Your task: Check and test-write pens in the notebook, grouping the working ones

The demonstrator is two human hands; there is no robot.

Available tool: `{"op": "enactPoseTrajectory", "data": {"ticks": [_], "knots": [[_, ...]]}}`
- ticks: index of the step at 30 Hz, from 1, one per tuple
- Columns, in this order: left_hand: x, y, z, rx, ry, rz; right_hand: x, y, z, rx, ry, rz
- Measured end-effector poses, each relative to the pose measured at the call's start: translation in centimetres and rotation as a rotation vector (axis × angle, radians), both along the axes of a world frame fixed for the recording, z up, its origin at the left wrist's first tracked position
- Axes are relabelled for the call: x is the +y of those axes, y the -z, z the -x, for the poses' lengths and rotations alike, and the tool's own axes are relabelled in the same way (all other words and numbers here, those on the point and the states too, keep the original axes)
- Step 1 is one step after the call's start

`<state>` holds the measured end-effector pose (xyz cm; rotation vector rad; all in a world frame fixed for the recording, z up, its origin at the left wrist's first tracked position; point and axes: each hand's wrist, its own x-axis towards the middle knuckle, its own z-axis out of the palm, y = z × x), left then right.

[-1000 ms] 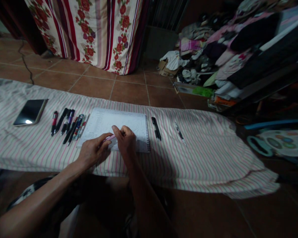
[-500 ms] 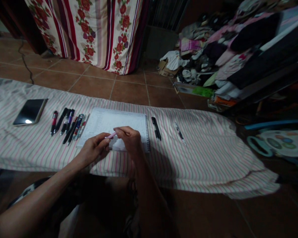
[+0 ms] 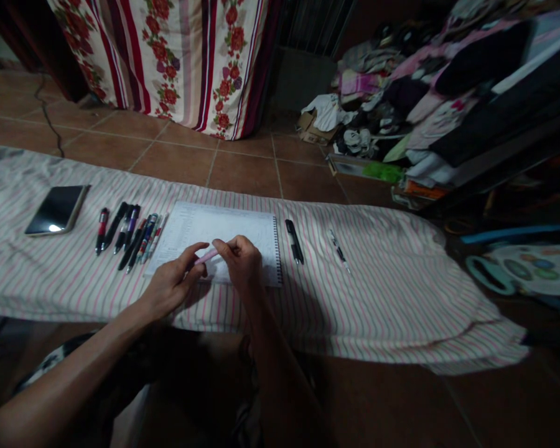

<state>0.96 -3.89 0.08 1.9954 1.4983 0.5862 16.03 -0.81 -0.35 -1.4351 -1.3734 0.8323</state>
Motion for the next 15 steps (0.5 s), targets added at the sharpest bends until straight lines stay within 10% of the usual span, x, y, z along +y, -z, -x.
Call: {"op": "enactPoseTrajectory", "data": {"ticks": [15], "knots": [[0.11, 0.56, -0.07, 0.069, 0.049, -0.095, -0.07, -0.34, 0.33, -0.104, 0.059, -0.059]]}}
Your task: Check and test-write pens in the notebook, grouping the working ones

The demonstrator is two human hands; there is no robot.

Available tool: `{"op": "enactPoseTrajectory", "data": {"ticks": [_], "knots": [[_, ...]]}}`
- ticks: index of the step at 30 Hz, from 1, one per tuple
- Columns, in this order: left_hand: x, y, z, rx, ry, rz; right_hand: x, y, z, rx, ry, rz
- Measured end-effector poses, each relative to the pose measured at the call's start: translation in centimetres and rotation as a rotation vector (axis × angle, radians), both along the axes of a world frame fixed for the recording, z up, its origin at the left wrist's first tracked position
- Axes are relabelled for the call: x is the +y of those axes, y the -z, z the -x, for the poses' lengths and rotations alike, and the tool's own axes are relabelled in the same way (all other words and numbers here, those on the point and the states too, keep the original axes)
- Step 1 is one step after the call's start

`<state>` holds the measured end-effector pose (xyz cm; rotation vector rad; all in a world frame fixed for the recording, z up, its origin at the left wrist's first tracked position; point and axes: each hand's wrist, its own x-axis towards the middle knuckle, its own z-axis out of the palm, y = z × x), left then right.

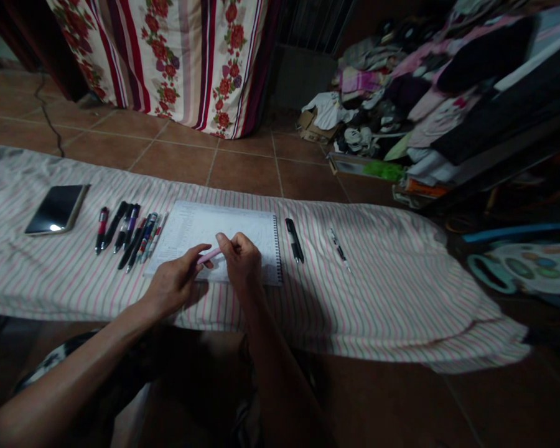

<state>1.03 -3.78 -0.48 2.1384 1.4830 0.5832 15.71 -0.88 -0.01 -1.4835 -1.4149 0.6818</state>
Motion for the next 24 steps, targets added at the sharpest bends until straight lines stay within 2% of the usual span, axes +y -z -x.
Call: {"op": "enactPoseTrajectory", "data": {"ticks": [4, 7, 11, 17, 21, 24], "knots": [[0.1, 0.0, -0.1, 0.082, -0.016, -0.023, 0.0, 0.0, 0.2, 0.023, 0.016, 0.031], [0.1, 0.1, -0.3, 0.034, -0.048, -0.032, 0.0, 0.2, 0.5, 0.044, 0.036, 0.055], [0.4, 0.5, -0.4, -0.148, -0.124, 0.080, 0.1, 0.4, 0.5, 0.121, 0.028, 0.117], [1.0, 0.6, -0.4, -0.641, -0.081, 0.342, -0.1, 0.0, 0.0, 0.526, -0.149, 0.231], [0.9, 0.2, -0.3, -0.755, -0.014, 0.399, -0.2, -0.1, -0.4, 0.517, -0.147, 0.239], [0.7, 0.2, -0.1, -0.794, 0.006, 0.434, -0.1, -0.1, -0.5, 0.429, -0.121, 0.171]]}}
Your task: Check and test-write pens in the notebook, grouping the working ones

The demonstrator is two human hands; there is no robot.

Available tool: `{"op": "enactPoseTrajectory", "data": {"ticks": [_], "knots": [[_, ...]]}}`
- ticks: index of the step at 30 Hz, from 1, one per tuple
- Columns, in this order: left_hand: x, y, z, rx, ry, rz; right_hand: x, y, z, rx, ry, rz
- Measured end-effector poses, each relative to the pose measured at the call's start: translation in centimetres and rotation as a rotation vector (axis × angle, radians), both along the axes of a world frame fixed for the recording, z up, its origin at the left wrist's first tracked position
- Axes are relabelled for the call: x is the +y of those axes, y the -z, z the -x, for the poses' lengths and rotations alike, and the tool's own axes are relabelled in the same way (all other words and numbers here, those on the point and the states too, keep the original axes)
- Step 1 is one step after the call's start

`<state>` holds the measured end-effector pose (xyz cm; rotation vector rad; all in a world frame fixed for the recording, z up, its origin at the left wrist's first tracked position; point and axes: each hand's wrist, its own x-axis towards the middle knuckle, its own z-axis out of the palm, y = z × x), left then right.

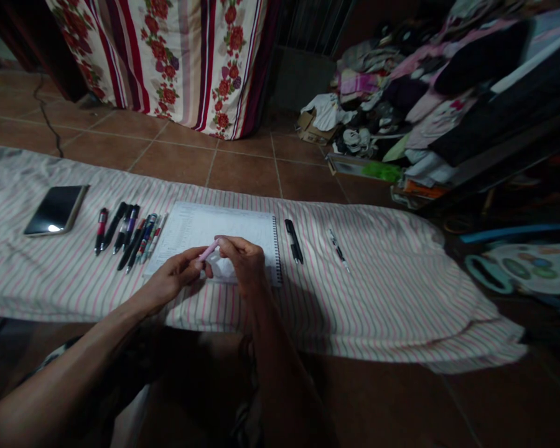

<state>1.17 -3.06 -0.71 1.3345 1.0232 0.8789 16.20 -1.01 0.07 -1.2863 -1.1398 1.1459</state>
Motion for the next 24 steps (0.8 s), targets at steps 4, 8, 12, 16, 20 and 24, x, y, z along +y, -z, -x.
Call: {"op": "enactPoseTrajectory", "data": {"ticks": [4, 8, 12, 16, 20, 24], "knots": [[-0.3, 0.4, 0.0, 0.233, -0.103, -0.118, 0.1, 0.2, 0.4, -0.196, 0.071, -0.081], [-0.2, 0.6, -0.1, 0.532, -0.191, -0.292, 0.2, 0.4, 0.9, -0.262, 0.142, -0.065], [0.1, 0.6, -0.1, 0.379, -0.139, -0.185, 0.1, 0.2, 1.1, -0.125, 0.080, -0.002], [0.1, 0.2, -0.2, -0.007, -0.016, 0.079, 0.0, 0.3, 0.9, 0.095, -0.001, 0.055], [-0.2, -0.7, -0.1, -0.176, 0.051, 0.185, 0.3, 0.6, 0.4, 0.221, -0.040, 0.085], [-0.2, -0.5, 0.0, -0.099, 0.075, 0.155, 0.4, 0.4, 0.2, 0.181, -0.047, 0.094]]}}
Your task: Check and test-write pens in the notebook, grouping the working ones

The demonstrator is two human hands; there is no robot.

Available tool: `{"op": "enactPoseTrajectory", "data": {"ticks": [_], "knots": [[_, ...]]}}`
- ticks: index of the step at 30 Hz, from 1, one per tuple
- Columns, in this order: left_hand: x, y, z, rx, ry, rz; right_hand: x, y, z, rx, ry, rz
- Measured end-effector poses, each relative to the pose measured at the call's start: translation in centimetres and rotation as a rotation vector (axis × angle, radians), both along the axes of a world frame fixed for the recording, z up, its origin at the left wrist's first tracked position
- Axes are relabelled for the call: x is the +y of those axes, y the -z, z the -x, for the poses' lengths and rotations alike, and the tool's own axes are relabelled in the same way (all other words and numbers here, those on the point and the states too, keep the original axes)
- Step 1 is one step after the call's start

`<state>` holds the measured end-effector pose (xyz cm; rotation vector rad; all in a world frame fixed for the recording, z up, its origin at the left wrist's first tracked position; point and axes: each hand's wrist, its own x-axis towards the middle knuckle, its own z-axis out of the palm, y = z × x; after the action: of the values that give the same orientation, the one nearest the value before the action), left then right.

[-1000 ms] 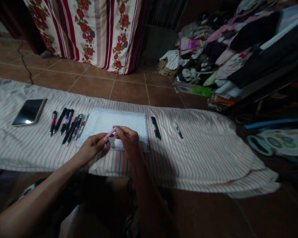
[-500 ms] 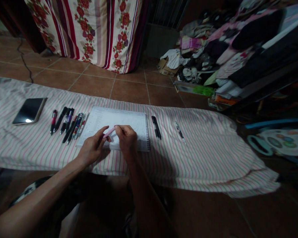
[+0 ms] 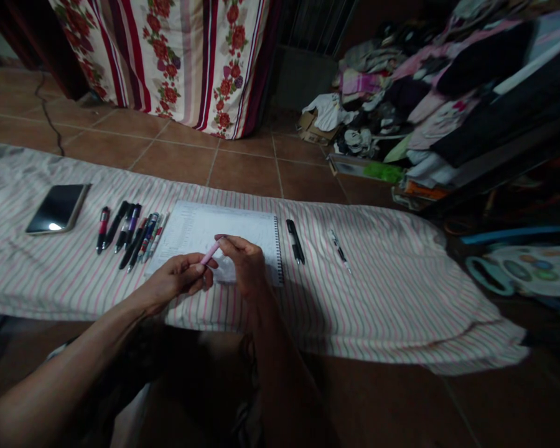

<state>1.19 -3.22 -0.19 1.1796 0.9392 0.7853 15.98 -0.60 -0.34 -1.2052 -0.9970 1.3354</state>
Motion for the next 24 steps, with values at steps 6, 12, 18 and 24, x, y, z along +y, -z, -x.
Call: {"op": "enactPoseTrajectory", "data": {"ticks": [6, 12, 18, 24], "knots": [[0.2, 1.1, 0.2, 0.620, -0.182, -0.401, -0.3, 0.0, 0.9, -0.144, 0.124, -0.014], [0.0, 0.9, 0.1, 0.783, -0.164, -0.484, -0.1, 0.8, 0.9, 0.024, 0.018, 0.001], [-0.2, 0.9, -0.6, 0.868, -0.163, -0.498, 0.2, 1.3, 0.7, 0.084, 0.039, 0.018], [-0.3, 1.0, -1.2, 0.955, -0.159, -0.535, 0.2, 1.7, 0.7, -0.038, 0.088, 0.050]]}}
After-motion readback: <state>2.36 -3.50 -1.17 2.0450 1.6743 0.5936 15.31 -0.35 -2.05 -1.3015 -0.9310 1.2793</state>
